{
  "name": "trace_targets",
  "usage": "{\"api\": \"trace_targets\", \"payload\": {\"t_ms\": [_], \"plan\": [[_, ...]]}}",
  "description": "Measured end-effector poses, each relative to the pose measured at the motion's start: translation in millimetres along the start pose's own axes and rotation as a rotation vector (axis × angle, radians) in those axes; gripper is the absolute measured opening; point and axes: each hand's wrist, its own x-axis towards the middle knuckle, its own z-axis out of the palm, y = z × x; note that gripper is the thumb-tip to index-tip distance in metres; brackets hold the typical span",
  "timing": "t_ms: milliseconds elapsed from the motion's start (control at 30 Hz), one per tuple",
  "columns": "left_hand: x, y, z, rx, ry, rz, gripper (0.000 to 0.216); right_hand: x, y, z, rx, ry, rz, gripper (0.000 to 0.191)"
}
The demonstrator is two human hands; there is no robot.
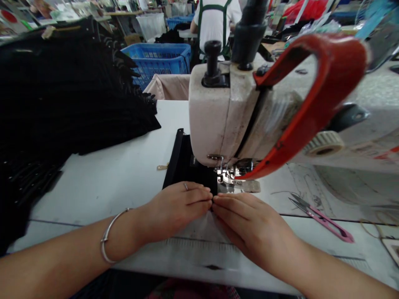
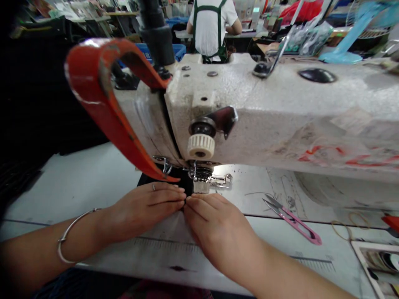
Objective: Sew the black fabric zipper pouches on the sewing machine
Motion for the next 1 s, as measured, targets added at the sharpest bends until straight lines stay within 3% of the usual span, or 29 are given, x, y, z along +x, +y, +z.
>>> {"api": "trace_targets", "payload": {"t_ms": [333,533,1000], "plan": [[13,-30,8,0.066,-0.068,-0.066,0.028,15,14,3,-0.096,0.007,0.032,0.024],[23,-46,12,0.051,0.009,-0.101,0.022,11,14,7,-0.101,0.058,0.005,0.024],[26,-48,13,0.076,0.019,-0.248,0.019,12,17,10,-0.08,0.031,0.006,0.024]]}}
